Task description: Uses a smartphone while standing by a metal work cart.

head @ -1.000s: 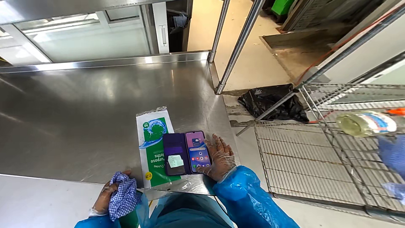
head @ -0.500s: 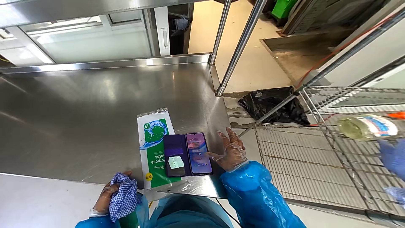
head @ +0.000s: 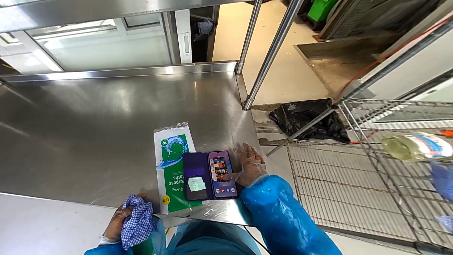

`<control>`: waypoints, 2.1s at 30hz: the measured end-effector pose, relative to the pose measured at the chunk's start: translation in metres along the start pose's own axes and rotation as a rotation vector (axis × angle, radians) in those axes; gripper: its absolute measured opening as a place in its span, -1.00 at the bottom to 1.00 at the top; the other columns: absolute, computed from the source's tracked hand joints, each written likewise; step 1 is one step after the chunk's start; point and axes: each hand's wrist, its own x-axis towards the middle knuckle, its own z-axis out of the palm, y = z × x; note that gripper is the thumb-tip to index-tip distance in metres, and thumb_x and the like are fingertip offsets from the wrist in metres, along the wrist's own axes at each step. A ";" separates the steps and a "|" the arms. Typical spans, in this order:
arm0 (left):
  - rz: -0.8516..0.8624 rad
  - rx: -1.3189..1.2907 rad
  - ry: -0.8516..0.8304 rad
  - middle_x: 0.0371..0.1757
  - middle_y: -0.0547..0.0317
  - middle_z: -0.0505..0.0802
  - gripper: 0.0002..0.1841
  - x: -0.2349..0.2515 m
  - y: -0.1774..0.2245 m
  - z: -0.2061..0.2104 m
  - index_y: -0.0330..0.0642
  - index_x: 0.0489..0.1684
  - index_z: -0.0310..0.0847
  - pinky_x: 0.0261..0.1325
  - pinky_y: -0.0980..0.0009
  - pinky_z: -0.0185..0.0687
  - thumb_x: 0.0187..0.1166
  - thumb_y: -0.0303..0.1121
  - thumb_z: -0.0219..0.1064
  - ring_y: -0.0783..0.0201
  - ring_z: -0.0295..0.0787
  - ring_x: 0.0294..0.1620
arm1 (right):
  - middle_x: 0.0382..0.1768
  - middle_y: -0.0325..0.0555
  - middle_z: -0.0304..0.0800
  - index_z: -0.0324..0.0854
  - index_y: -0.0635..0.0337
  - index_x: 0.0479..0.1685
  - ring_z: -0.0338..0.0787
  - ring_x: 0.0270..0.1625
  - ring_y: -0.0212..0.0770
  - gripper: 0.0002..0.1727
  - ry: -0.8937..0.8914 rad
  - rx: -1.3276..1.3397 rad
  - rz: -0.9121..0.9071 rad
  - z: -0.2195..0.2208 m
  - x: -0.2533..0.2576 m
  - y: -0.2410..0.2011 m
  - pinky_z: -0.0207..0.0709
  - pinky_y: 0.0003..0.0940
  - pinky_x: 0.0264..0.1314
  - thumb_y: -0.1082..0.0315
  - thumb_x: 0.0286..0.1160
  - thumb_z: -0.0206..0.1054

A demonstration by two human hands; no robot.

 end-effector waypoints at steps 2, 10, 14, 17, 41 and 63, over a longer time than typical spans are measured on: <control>-0.002 -0.006 -0.016 0.04 0.17 0.93 -0.55 0.000 -0.001 0.000 -0.22 0.12 0.73 0.14 0.44 0.75 0.33 -0.46 0.01 0.41 0.86 0.02 | 0.86 0.32 -0.05 0.37 0.19 0.73 -0.03 0.87 0.41 0.07 0.139 0.078 -0.003 -0.008 0.014 0.000 -0.10 0.40 0.81 0.06 0.08 0.78; 0.002 -0.030 0.007 -0.03 0.16 0.94 -0.61 0.001 -0.003 -0.001 -0.20 0.03 0.77 0.10 0.43 0.76 0.26 -0.41 0.16 0.40 0.87 -0.02 | 0.84 0.39 -0.04 0.45 0.36 0.61 0.10 0.80 0.49 -0.04 0.383 0.290 -0.146 -0.006 0.009 0.012 0.18 0.45 0.67 0.23 0.07 0.78; -0.016 -0.028 0.031 -0.05 0.17 0.94 -0.60 0.000 -0.001 0.001 -0.21 0.03 0.74 0.06 0.43 0.77 0.24 -0.43 0.13 0.40 0.87 -0.05 | 0.82 0.39 0.03 0.52 0.35 0.55 0.15 0.79 0.48 -0.08 0.375 0.265 -0.124 0.010 0.007 0.023 0.21 0.42 0.66 0.20 0.05 0.79; -0.007 -0.025 0.040 -0.05 0.18 0.94 -0.61 -0.001 0.001 0.002 -0.19 -0.01 0.77 0.05 0.44 0.78 0.24 -0.44 0.14 0.42 0.88 -0.06 | 0.86 0.31 -0.05 0.47 0.30 0.62 0.09 0.83 0.42 -0.03 0.276 0.241 -0.051 0.005 0.005 0.023 0.16 0.38 0.70 0.19 0.08 0.79; 0.005 -0.028 0.033 -0.06 0.19 0.94 -0.59 0.000 -0.003 0.002 -0.19 0.02 0.77 0.05 0.45 0.77 0.25 -0.45 0.10 0.43 0.87 -0.06 | 0.92 0.24 -0.31 0.11 0.05 0.88 -0.25 0.92 0.34 0.42 0.002 -0.042 -0.051 0.000 0.012 -0.004 -0.16 0.37 0.82 -0.16 -0.21 0.85; -0.004 0.008 0.088 -0.10 0.24 0.94 -0.60 -0.003 0.001 0.008 -0.18 -0.01 0.74 0.05 0.45 0.77 0.25 -0.49 0.06 0.45 0.87 -0.08 | 0.86 0.40 -0.13 0.27 0.21 0.78 -0.06 0.86 0.48 0.34 0.141 0.123 -0.206 -0.003 0.018 0.005 0.07 0.44 0.74 -0.02 -0.27 0.89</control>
